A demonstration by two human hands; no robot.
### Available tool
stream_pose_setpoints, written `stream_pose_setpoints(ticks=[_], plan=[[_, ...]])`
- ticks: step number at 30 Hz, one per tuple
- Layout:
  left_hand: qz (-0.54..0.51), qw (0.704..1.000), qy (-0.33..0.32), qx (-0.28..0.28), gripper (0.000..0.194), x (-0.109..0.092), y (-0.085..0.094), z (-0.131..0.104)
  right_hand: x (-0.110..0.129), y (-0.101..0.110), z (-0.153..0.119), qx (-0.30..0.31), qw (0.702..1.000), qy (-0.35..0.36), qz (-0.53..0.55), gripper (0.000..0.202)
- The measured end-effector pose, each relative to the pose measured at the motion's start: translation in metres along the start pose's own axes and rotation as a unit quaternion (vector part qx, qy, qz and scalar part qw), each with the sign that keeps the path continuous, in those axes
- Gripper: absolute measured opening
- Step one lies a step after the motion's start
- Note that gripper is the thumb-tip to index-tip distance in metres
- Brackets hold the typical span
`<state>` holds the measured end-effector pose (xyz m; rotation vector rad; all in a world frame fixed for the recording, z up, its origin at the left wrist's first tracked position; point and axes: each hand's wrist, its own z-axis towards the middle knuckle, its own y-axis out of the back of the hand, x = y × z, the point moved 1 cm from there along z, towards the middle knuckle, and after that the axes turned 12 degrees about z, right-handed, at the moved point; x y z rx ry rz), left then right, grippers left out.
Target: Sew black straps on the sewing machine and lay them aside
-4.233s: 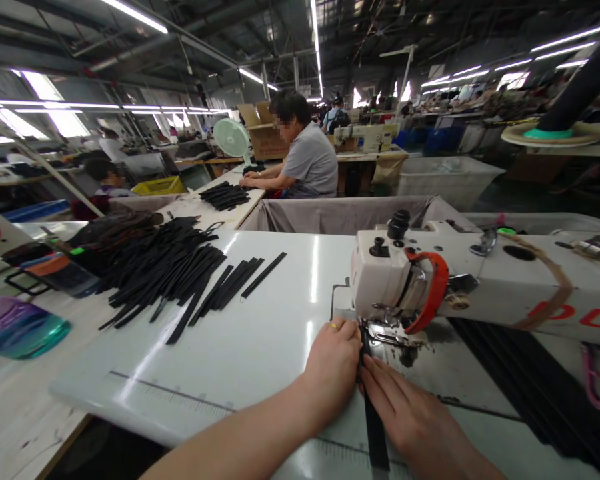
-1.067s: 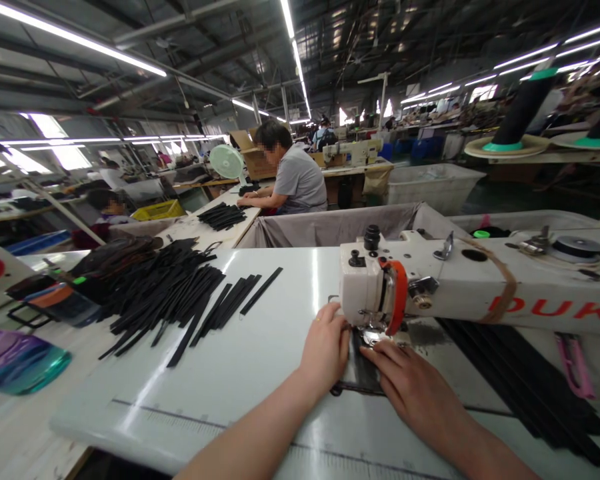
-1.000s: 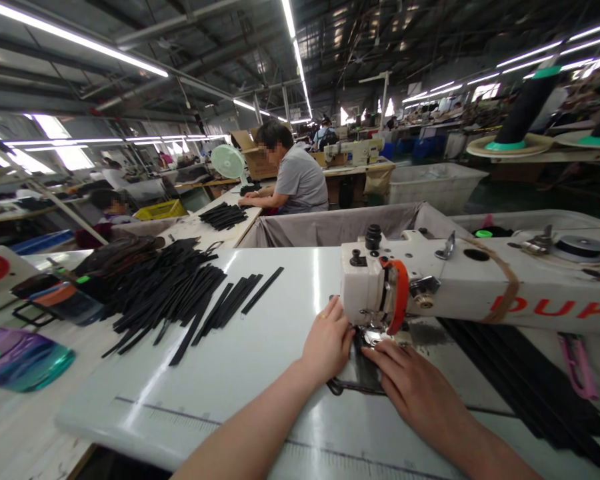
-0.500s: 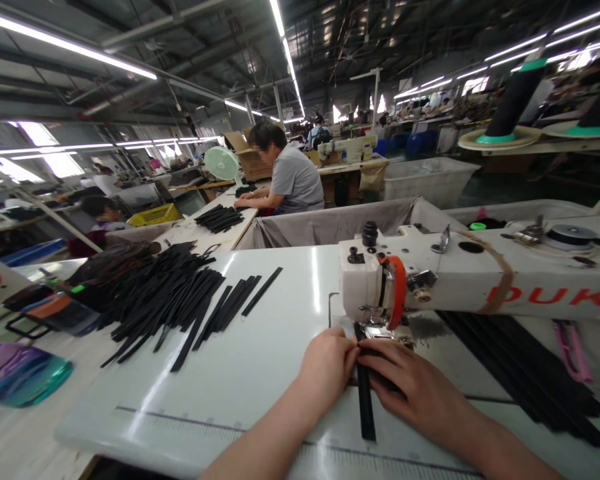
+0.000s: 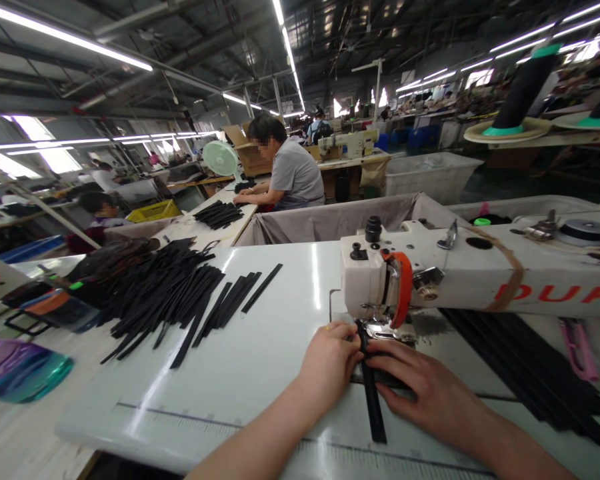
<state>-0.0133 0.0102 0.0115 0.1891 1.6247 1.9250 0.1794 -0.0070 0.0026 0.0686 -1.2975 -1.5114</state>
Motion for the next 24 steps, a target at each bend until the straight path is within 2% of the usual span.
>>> stream_pose_setpoints(ticks=[13, 20, 24], plan=[[0.047, 0.999, -0.010, -0.006, 0.013, -0.0063, -0.0028, 0.0021, 0.0027, -0.0001, 0.0010, -0.025, 0.999, 0.008, -0.037, 0.028], [0.033, 0.999, 0.004, -0.006, 0.014, -0.0076, -0.0022, 0.0046, 0.0015, 0.0002, 0.0025, -0.020, 0.999, -0.005, -0.028, 0.028], [0.021, 1.000, 0.003, -0.018, 0.017, -0.0060, -0.0029, 0.0069, 0.0071, 0.0030, 0.0033, -0.007, 1.000, 0.015, 0.003, 0.024]])
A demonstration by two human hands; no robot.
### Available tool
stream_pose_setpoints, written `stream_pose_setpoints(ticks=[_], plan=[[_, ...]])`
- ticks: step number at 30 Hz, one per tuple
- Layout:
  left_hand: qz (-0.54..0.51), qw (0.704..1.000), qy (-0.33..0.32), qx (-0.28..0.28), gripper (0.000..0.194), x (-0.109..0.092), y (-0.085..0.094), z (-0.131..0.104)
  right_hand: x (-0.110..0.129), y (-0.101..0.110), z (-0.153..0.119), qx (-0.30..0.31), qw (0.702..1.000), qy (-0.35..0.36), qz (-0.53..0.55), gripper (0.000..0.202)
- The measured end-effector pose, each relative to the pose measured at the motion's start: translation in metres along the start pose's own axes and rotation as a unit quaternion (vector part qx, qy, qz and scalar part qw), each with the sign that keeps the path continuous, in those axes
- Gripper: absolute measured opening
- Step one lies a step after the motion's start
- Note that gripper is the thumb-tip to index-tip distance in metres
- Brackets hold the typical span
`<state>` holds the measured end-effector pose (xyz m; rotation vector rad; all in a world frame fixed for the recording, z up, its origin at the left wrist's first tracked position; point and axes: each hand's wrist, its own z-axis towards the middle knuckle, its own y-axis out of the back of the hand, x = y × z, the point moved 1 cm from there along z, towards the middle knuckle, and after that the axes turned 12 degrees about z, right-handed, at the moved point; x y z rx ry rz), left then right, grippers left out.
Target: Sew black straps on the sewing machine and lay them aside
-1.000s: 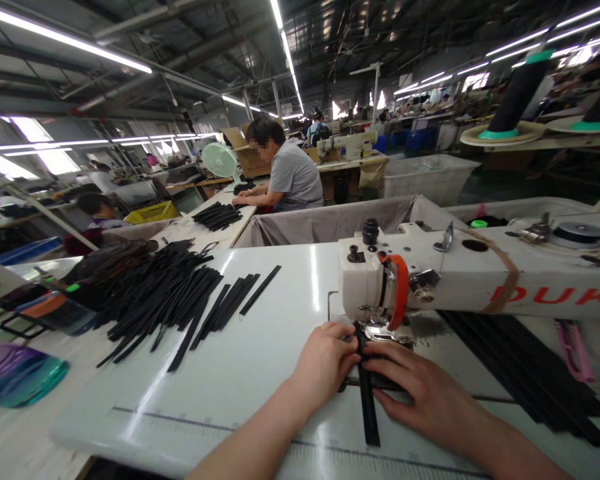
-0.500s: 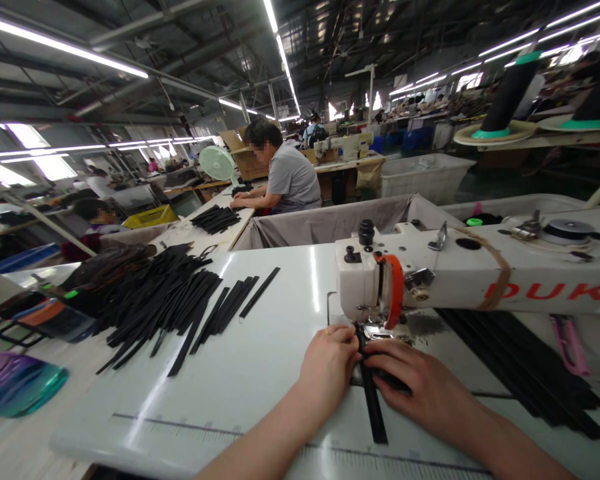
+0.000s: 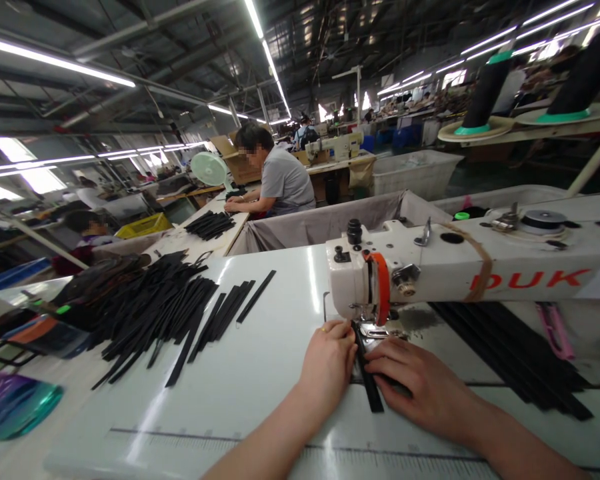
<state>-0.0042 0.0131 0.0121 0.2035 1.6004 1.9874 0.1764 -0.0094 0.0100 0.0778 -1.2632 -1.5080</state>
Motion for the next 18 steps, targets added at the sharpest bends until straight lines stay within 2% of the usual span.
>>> stream_pose_setpoints(ticks=[5, 11, 18], plan=[[-0.010, 1.000, -0.002, -0.001, 0.016, 0.001, -0.002, -0.002, 0.008, 0.004, -0.002, -0.011, 1.000, 0.015, 0.026, 0.019], [0.006, 1.000, 0.001, 0.011, 0.014, -0.001, 0.000, -0.001, 0.001, 0.003, 0.000, -0.025, 1.000, 0.015, 0.011, 0.022], [0.013, 1.000, 0.005, 0.018, 0.012, 0.000, -0.003, 0.000, -0.010, -0.004, 0.002, -0.024, 0.997, -0.003, -0.070, 0.024]])
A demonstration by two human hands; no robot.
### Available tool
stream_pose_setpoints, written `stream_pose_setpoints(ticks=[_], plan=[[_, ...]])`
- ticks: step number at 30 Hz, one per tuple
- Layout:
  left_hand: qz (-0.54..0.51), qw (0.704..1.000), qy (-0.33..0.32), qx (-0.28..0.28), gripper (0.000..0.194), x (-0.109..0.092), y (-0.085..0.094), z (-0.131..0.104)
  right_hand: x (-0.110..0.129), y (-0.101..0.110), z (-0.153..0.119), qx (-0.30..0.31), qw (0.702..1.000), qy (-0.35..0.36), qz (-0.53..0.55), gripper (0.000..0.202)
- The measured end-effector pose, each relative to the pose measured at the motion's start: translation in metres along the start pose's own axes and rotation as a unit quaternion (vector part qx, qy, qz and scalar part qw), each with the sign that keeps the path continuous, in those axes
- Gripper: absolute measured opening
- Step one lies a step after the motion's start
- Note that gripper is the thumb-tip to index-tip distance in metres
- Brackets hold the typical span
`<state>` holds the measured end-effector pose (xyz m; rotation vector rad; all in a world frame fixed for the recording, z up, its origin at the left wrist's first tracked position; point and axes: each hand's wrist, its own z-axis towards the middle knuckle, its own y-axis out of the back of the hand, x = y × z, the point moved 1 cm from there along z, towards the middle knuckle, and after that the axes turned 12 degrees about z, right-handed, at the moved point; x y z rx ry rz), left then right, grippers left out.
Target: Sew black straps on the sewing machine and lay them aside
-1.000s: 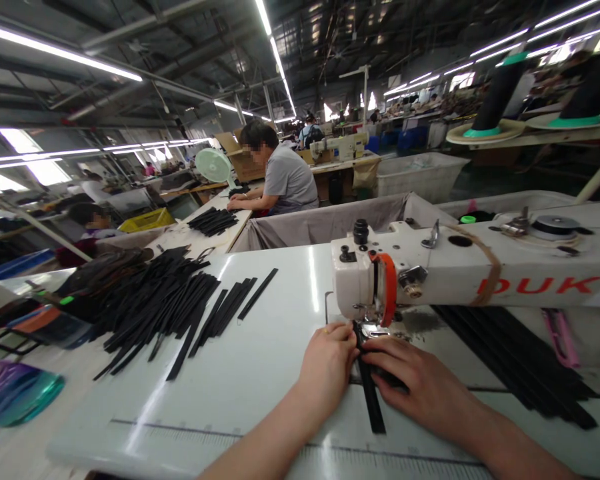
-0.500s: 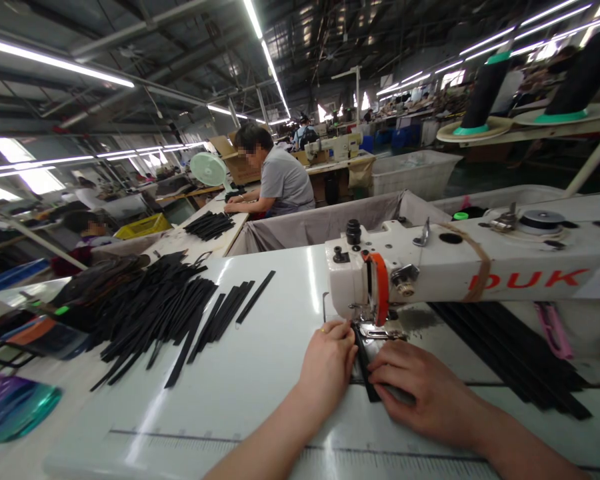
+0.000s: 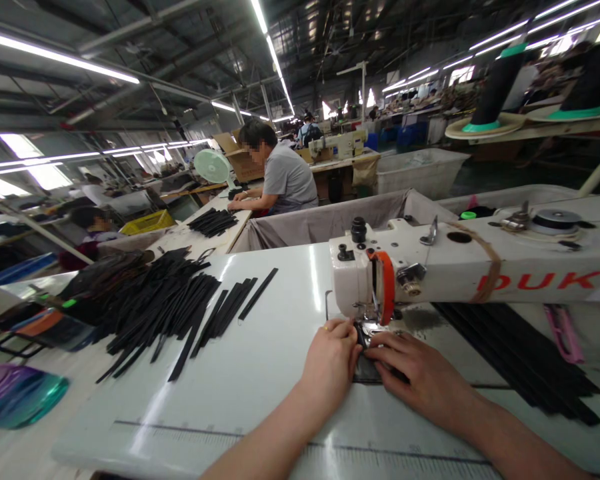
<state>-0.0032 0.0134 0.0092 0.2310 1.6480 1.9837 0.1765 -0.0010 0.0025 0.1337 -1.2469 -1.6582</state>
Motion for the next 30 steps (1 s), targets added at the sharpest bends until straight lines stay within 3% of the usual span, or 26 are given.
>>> stream_pose_setpoints(ticks=[8, 21, 30], plan=[[0.004, 1.000, -0.005, -0.016, 0.018, -0.002, -0.002, -0.001, -0.008, -0.012, -0.001, -0.015, 0.995, -0.002, -0.101, 0.029], [0.042, 0.999, 0.003, -0.015, 0.020, -0.003, -0.004, -0.001, -0.005, -0.014, 0.000, 0.009, 0.994, -0.028, -0.102, 0.031], [0.089, 0.995, -0.030, -0.026, 0.023, -0.002, -0.004, 0.006, -0.007, -0.015, -0.002, 0.013, 0.995, -0.035, -0.095, 0.029]])
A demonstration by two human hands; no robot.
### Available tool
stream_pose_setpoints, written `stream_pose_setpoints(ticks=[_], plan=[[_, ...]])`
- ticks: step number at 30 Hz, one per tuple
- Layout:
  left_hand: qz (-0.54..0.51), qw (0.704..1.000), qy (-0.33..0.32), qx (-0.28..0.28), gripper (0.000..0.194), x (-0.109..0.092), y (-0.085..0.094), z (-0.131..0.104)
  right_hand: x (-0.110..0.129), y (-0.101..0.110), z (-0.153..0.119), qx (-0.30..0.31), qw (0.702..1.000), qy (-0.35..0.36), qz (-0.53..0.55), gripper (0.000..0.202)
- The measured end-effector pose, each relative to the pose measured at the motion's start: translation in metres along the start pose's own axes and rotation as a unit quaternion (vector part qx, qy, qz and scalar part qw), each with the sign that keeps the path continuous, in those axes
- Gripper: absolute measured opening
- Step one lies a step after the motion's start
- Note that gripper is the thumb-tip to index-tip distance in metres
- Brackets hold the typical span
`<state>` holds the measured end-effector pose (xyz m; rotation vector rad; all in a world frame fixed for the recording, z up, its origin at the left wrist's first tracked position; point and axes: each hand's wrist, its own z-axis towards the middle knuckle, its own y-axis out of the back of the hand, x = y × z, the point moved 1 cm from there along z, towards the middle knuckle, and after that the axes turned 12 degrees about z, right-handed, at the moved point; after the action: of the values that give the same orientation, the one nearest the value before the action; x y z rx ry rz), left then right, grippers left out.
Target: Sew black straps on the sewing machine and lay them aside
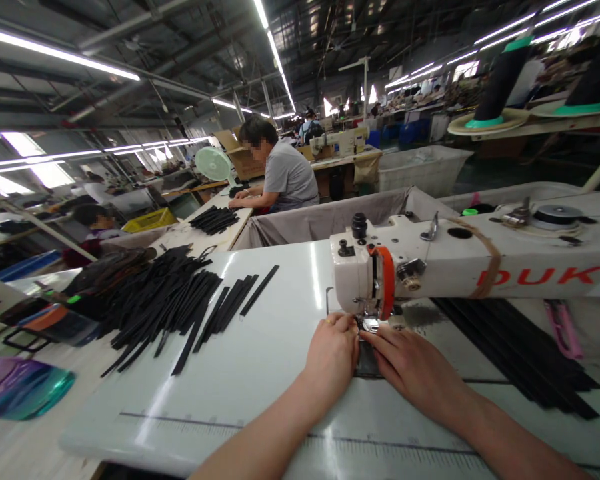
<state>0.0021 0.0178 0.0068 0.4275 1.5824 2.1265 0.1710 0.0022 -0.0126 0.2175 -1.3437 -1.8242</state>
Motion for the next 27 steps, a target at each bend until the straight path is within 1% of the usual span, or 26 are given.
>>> stream_pose_setpoints(ticks=[7, 12, 21, 24, 27], plan=[[0.007, 1.000, -0.004, -0.007, 0.022, 0.002, -0.002, -0.001, 0.000, -0.001, 0.000, 0.000, 1.000, -0.001, 0.001, 0.030], [0.006, 1.000, -0.015, 0.004, 0.023, 0.003, -0.001, 0.002, 0.002, 0.000, 0.001, -0.007, 1.000, -0.003, -0.005, 0.029], [-0.010, 1.000, -0.012, 0.016, 0.023, -0.001, 0.003, 0.003, 0.006, 0.003, 0.003, -0.021, 1.000, 0.007, -0.019, 0.028], [-0.028, 0.999, 0.007, 0.018, 0.021, 0.002, 0.005, 0.001, 0.010, 0.006, 0.004, -0.021, 0.999, 0.012, -0.032, 0.027], [-0.055, 0.996, 0.075, -0.017, 0.014, 0.013, 0.003, 0.002, 0.005, 0.014, 0.001, -0.034, 0.997, -0.007, -0.062, 0.023]])
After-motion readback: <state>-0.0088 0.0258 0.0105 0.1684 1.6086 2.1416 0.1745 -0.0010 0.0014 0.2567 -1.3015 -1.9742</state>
